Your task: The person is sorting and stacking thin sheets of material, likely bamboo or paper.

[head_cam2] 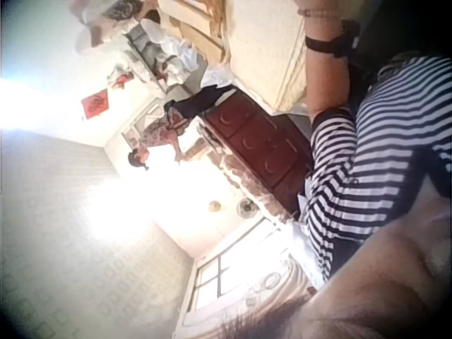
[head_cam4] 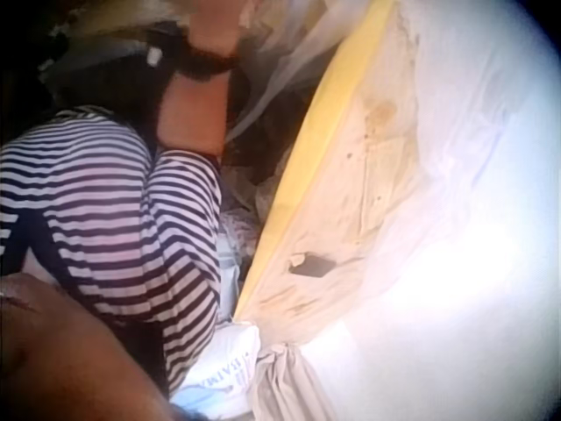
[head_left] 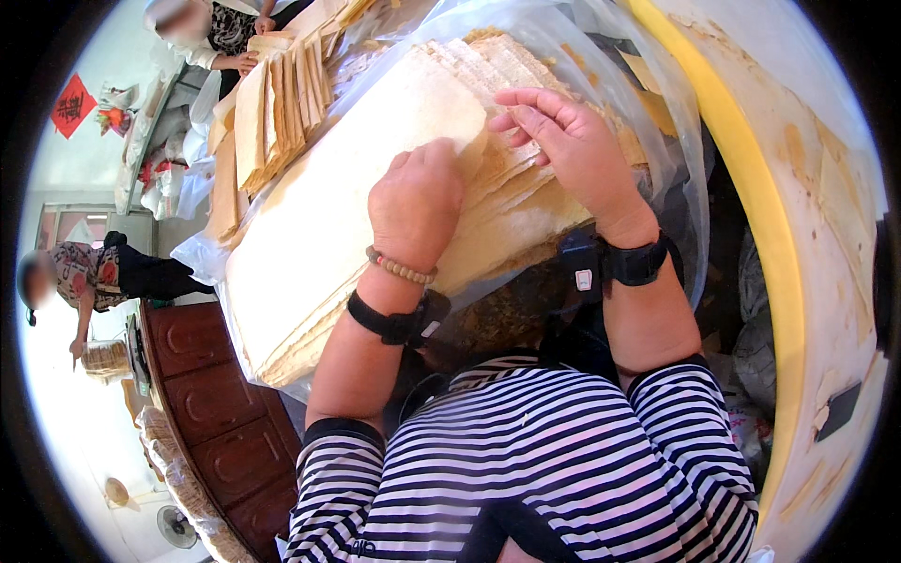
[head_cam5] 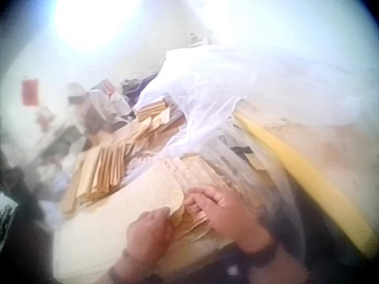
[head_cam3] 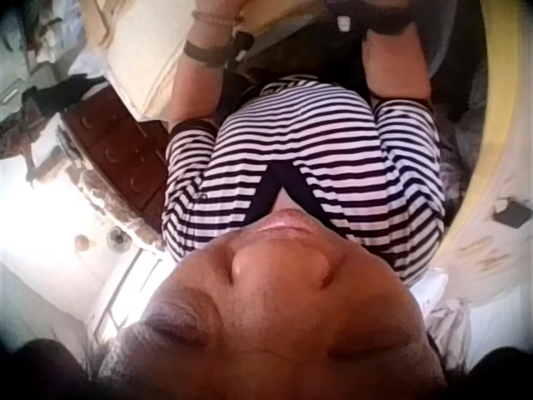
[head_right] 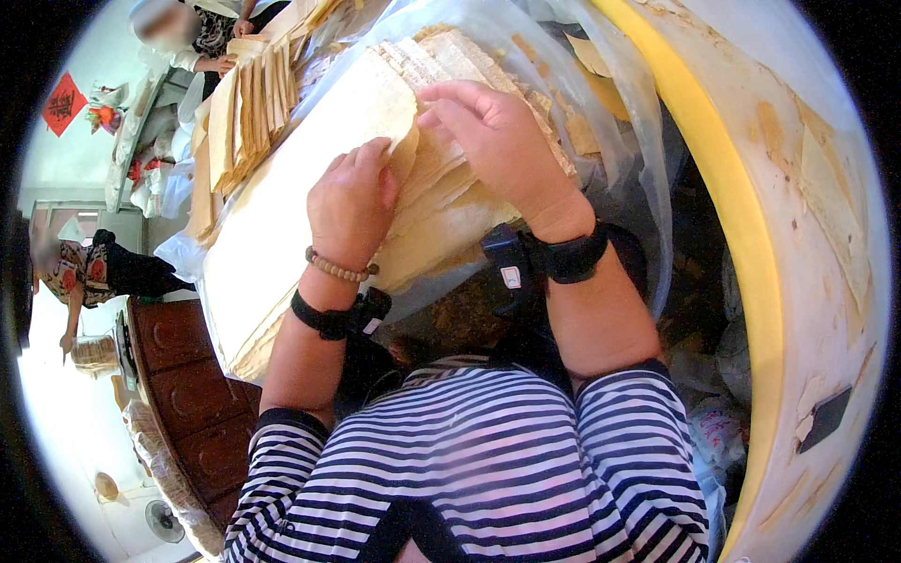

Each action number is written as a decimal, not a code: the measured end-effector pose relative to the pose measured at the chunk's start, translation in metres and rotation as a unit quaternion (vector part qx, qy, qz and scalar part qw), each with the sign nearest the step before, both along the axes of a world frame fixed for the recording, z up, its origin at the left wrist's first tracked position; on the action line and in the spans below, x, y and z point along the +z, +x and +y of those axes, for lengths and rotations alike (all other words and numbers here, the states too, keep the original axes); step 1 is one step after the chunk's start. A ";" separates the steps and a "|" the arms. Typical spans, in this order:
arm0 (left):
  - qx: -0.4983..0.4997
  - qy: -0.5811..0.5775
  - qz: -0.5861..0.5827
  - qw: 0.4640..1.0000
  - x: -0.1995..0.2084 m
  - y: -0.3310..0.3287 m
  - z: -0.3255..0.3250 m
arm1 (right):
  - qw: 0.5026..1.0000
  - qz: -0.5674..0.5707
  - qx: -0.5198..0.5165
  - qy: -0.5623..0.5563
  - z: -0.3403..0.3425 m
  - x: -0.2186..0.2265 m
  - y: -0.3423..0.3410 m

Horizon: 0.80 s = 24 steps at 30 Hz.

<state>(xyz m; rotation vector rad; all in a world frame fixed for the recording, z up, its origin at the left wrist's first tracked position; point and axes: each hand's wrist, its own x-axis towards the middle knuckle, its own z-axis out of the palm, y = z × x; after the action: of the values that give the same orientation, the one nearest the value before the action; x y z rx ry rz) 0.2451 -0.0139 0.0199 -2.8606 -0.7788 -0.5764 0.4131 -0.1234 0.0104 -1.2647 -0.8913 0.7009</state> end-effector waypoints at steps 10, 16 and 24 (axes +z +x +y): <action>0.056 -0.155 -0.262 0.951 0.018 -0.018 0.053 | 0.852 -0.502 -0.099 0.110 0.024 -0.014 -0.050; 0.125 -0.213 -0.467 0.849 0.085 -0.097 0.141 | 0.861 -0.506 -0.045 -0.040 0.027 -0.013 -0.060; 0.106 -0.123 -0.399 0.903 0.108 -0.147 0.180 | 0.822 -0.557 -0.036 -0.111 0.041 0.002 -0.079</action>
<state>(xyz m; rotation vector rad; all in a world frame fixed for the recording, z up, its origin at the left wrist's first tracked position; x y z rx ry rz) 0.0983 0.1662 0.1282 -2.6259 -1.3167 -1.7717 0.3338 -0.0824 0.0123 -1.9363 -1.7157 -0.0974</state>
